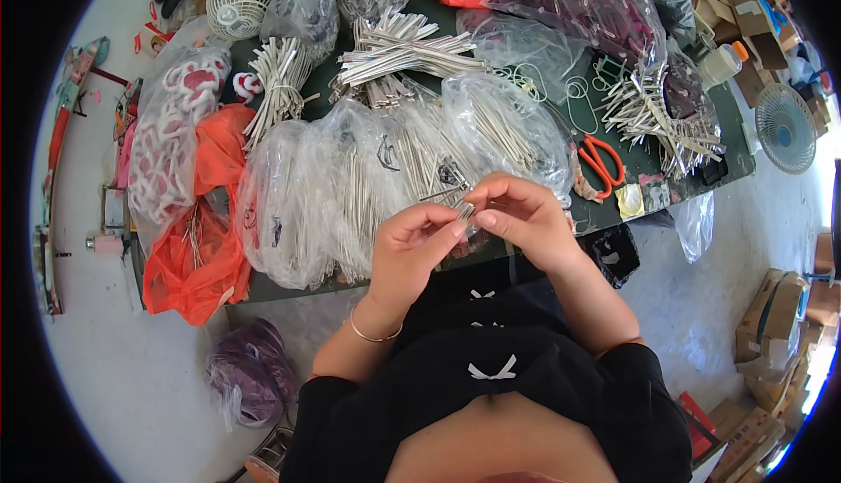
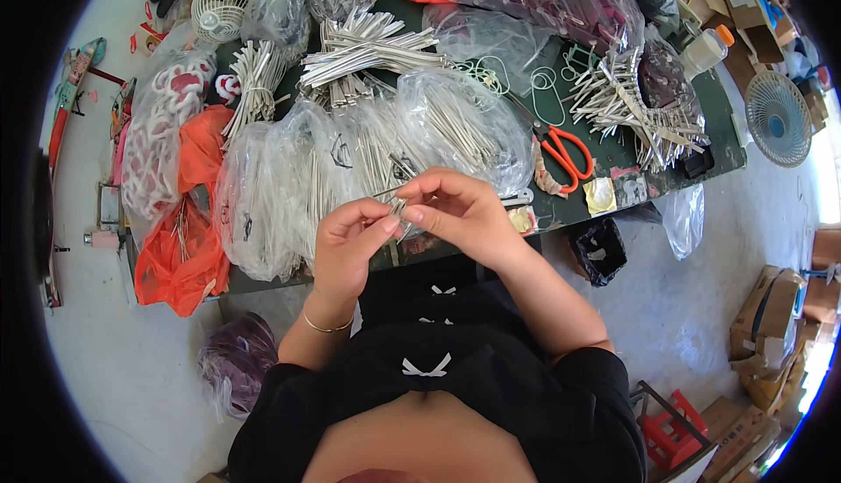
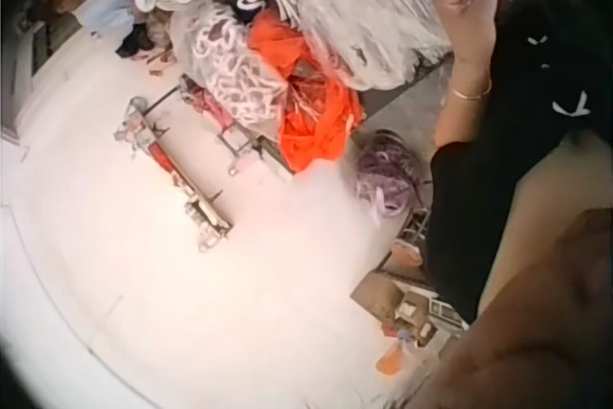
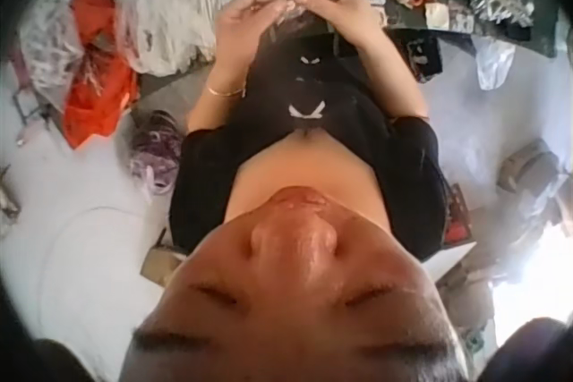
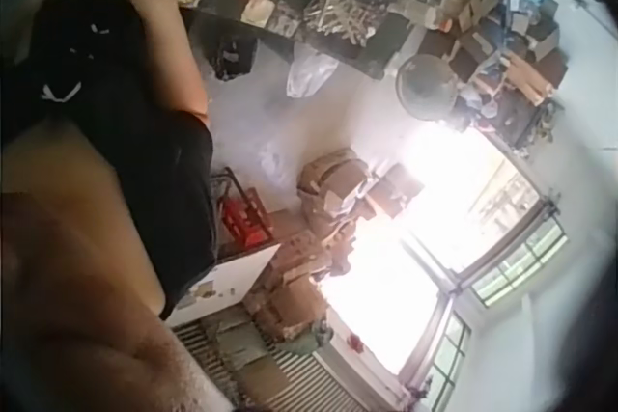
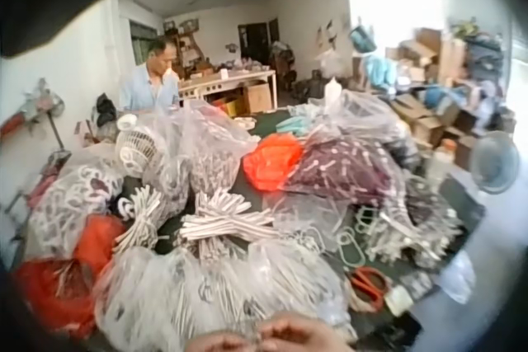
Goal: Assembling small white and silver decorative star or cross-shaped items from components on a workbench.
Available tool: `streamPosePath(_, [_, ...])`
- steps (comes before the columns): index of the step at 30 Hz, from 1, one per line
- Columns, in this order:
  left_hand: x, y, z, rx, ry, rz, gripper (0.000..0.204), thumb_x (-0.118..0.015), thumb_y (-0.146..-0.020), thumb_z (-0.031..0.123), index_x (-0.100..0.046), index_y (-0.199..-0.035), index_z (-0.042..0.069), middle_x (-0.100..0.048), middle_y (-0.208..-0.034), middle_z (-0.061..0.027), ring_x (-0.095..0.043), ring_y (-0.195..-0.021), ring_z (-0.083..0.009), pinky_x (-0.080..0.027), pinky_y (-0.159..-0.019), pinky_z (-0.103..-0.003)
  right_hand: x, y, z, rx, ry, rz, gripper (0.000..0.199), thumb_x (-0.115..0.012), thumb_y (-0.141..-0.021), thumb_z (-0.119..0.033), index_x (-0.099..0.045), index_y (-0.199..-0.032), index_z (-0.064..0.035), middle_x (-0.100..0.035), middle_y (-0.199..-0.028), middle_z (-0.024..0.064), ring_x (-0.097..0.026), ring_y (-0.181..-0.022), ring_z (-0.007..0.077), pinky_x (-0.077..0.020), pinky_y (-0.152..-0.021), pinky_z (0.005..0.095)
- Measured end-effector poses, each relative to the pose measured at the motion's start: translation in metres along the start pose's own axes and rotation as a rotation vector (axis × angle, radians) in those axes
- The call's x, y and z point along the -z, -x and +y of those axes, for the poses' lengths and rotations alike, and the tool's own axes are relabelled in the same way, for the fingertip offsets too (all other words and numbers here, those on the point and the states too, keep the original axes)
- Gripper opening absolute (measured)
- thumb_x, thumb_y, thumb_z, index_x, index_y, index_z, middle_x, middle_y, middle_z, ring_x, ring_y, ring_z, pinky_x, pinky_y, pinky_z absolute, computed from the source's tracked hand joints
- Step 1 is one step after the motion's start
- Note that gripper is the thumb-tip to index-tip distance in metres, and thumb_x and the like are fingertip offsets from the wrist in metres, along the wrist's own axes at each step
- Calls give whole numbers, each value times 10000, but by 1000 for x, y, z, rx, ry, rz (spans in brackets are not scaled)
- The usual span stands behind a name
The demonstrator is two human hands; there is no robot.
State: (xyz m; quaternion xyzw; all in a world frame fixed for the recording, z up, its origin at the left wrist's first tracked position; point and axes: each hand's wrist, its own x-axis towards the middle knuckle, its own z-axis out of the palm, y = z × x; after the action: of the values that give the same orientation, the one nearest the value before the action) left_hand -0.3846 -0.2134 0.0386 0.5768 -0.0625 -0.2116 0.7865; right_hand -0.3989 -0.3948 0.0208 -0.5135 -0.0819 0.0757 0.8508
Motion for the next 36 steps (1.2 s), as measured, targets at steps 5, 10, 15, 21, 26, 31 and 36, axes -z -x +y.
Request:
streamPosePath(5, [8,-5,-10,-270,-508,-49,127,-630,-852,40,-645,-973,5,-628,-835,-66,-590,-729,-134,-453,-670,-251,-6,6,5,90,252,129,137,-631,-873,-10,-628,-1008,14,-554,-935,22,-534,-870,92,-434,-753,222])
streamPosePath(10, [17,-29,0,-440,-768,111,182,-605,-855,32,-632,-1033,6,-611,-882,-89,-587,-800,-158,-460,-660,-264,10,1,16,257,179,587,54,-622,-889,-24,-614,-906,26,-545,-918,31,-553,-799,74,-484,-675,219])
streamPosePath(15, [24,-49,-3,-262,-919,100,198,-637,-842,55,-624,-1030,-3,-597,-873,-97,-573,-689,-157,-470,-592,-268,14,-11,29,252,271,644,81,-607,-906,-52,-612,-945,19,-563,-876,29,-572,-716,89,-487,-619,213])
streamPosePath(21, [22,-61,-15,-301,-995,71,137,-662,-837,41,-610,-954,-8,-585,-823,-37,-517,-641,-66,-411,-544,-209,18,-24,47,167,316,602,98,-643,-886,-73,-620,-934,11,-569,-855,13,-556,-744,68,-476,-633,214])
streamPosePath(26, [19,-56,-26,-201,-496,111,90,-637,-871,32,-556,-849,-2,-584,-778,5,-495,-646,-21,-386,-543,-175,15,-26,55,125,253,600,90,-668,-868,-93,-644,-869,-6,-573,-842,12,-544,-756,76,-431,-646,224])
streamPosePath(31, [22,-54,-25,-115,-611,136,115,-630,-882,33,-526,-832,30,-589,-800,13,-503,-689,-12,-407,-588,-157,9,-26,57,281,424,595,59,-676,-844,-47,-644,-864,-1,-575,-835,41,-548,-712,102,-446,-631,230])
streamPosePath(36, [20,-49,-22,-126,-426,135,107,-603,-873,-9,-516,-914,39,-600,-804,-9,-568,-767,-68,-450,-678,-193,6,-25,61,403,575,594,65,-686,-815,-4,-648,-868,-1,-575,-826,63,-561,-700,128,-454,-610,239])
